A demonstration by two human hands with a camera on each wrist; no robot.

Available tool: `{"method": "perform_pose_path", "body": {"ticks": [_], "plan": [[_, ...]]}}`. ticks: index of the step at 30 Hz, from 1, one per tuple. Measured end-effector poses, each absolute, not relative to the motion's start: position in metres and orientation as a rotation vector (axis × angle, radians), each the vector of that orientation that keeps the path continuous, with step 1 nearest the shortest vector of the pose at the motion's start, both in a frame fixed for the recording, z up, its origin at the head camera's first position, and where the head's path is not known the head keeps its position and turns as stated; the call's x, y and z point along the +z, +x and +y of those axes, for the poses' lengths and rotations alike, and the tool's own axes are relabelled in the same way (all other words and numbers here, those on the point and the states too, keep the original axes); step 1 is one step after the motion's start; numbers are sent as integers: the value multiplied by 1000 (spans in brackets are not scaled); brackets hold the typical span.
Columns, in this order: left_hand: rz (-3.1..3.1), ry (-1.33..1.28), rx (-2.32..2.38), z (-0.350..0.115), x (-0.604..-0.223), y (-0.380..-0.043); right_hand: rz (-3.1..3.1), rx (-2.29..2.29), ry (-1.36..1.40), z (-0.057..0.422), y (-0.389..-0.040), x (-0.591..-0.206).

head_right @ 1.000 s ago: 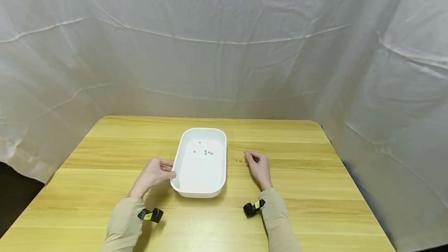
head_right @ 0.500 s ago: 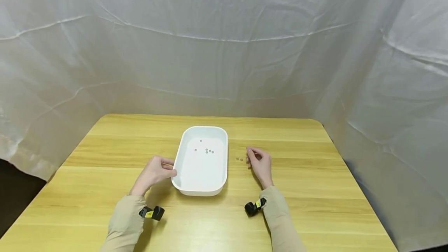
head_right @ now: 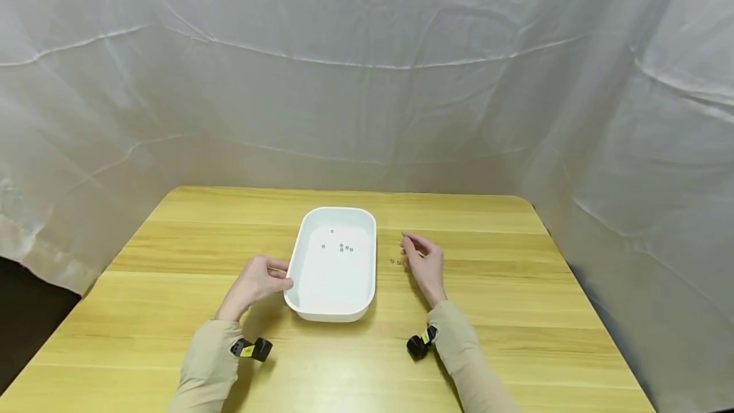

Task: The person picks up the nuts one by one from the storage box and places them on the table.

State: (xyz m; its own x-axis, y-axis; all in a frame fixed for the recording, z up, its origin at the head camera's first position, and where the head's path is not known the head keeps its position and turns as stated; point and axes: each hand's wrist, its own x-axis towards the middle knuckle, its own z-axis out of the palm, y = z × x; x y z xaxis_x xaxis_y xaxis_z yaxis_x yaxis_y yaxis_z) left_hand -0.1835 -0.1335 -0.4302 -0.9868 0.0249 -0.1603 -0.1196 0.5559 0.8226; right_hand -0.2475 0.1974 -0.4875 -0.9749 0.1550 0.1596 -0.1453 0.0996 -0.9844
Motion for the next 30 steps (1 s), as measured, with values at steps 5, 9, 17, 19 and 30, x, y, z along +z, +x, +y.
{"method": "perform_pose_path", "body": {"ticks": [5,9,17,19,30], "plan": [[2631,-79,1398,-133,-428,-183,-2237,1857,128,191,-246,-470],[2629,-81,1403,-133,-428,-184,-2301,1772,271,188,-245,-460],[2636,-70,1409,-134,-430,-184,-2405,1573,462,182,-246,-443],[2636,-68,1410,-134,-430,-184,-2445,1482,499,180,-246,-437],[2625,-77,1415,-134,-430,-184,-2669,1106,744,163,-246,-404]]}}
